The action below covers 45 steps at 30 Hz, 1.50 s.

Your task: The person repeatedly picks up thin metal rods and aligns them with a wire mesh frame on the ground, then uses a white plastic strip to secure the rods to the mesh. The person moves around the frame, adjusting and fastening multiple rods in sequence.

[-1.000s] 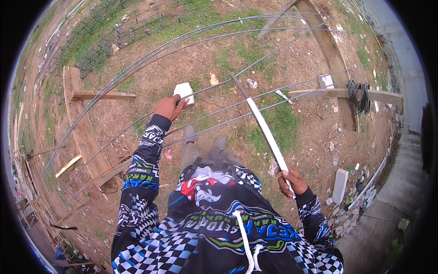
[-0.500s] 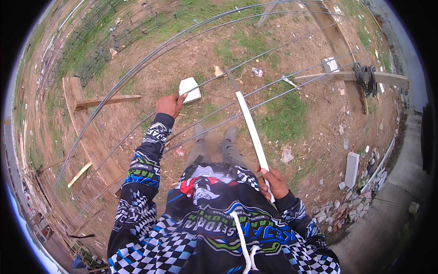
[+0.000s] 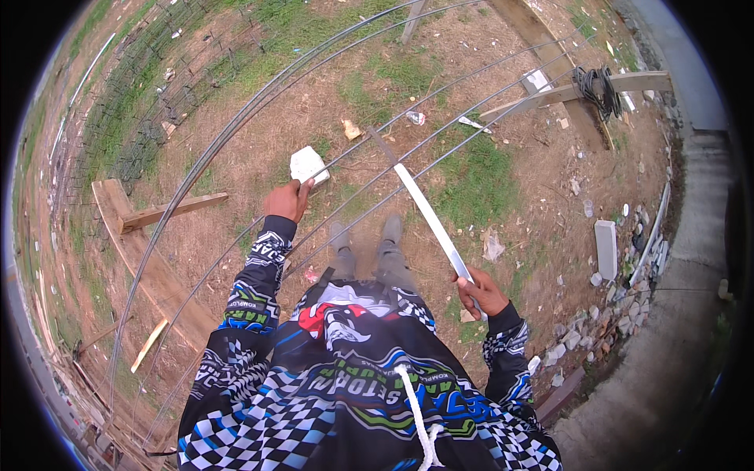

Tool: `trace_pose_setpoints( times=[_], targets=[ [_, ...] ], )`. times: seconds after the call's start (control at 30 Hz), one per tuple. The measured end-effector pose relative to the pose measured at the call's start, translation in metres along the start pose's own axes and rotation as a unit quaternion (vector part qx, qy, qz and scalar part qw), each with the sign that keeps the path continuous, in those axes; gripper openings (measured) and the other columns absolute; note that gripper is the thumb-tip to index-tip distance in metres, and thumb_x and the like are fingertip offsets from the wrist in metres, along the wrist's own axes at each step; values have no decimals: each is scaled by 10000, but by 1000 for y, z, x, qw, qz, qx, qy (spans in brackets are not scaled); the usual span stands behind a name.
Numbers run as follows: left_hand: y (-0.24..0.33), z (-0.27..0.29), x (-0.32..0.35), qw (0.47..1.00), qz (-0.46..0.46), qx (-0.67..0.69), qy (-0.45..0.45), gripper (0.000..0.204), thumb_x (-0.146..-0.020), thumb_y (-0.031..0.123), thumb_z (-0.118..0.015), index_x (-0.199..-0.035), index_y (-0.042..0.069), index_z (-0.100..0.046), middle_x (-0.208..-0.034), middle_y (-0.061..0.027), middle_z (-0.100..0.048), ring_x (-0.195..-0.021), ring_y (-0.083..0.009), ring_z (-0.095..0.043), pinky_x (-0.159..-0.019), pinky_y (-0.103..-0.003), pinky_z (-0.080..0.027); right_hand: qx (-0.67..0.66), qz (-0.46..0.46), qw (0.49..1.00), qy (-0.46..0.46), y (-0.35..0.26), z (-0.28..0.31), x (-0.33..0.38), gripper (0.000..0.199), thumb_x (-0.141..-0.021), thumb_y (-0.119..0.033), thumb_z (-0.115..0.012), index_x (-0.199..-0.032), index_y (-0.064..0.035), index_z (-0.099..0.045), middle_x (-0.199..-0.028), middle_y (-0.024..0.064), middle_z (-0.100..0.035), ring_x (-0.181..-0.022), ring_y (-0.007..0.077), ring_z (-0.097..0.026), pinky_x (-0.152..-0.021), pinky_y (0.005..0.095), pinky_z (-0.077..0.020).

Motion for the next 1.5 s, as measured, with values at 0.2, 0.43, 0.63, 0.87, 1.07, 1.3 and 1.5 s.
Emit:
trace_pose_setpoints(
  times=[0.2,0.43,0.63,0.87,1.07,1.3,1.5],
  targets=[
    [7,-8,5,996,-39,1,-77,551,-924,537,-468,-810,35,-664,-682,-239,-620,-719,-436,-618,-670,-507,-472,87,-5,995,54,-6,14,16,299,-955,-322,-569,-1052,-46,-507,-567,-7,-444,-373,76,-401,-343,235,-314],
    [36,0,-10,996,6,81,-34,389,-888,421,-572,-977,50,-651,-788,-224,-656,-766,-409,-638,-683,-482,-482,-96,63,987,-114,-19,30,7,405,-930,-399,-597,-1062,-28,-503,-562,-16,-436,-372,71,-394,-331,223,-317],
    [154,-22,-92,995,-64,54,-45,362,-847,383,-639,-1028,70,-619,-797,-172,-681,-759,-368,-658,-674,-466,-495,-31,152,987,-50,-88,134,-10,398,-933,-392,-598,-1026,-9,-546,-663,-10,-487,-440,60,-443,-385,227,-343],
    [374,-71,-221,981,-142,116,68,358,-873,384,-614,-1062,80,-615,-893,-170,-673,-808,-360,-655,-714,-457,-504,-107,150,979,88,-99,253,-16,304,-931,-288,-605,-1032,-6,-553,-615,5,-496,-401,82,-449,-371,234,-341],
    [427,-83,-260,973,-154,130,109,306,-933,398,-539,-953,110,-643,-736,-174,-628,-758,-384,-634,-653,-477,-499,-113,171,963,176,-122,348,-13,268,-931,-279,-601,-951,-19,-542,-589,5,-489,-395,84,-446,-365,239,-338],
    [397,-146,-320,956,-127,208,-161,458,-967,415,-430,-828,24,-624,-664,-191,-595,-660,-305,-604,-642,-441,-436,-151,192,951,191,-174,410,-24,231,-934,-236,-585,-943,-19,-508,-577,13,-488,-388,95,-443,-366,239,-345],
    [539,-151,-346,978,-152,142,-29,375,-960,372,-451,-1017,21,-570,-782,-272,-625,-793,-468,-600,-699,-552,-445,-171,203,938,225,-215,461,-59,246,-942,-244,-583,-945,-8,-511,-567,25,-488,-378,107,-450,-358,244,-346]
  ],
)
Point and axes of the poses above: each hand's wrist, its own x-axis away from the middle knuckle, its own z-axis out of the back of the hand, y = z × x, the point moved 8 cm from there along -x, towards the middle knuckle
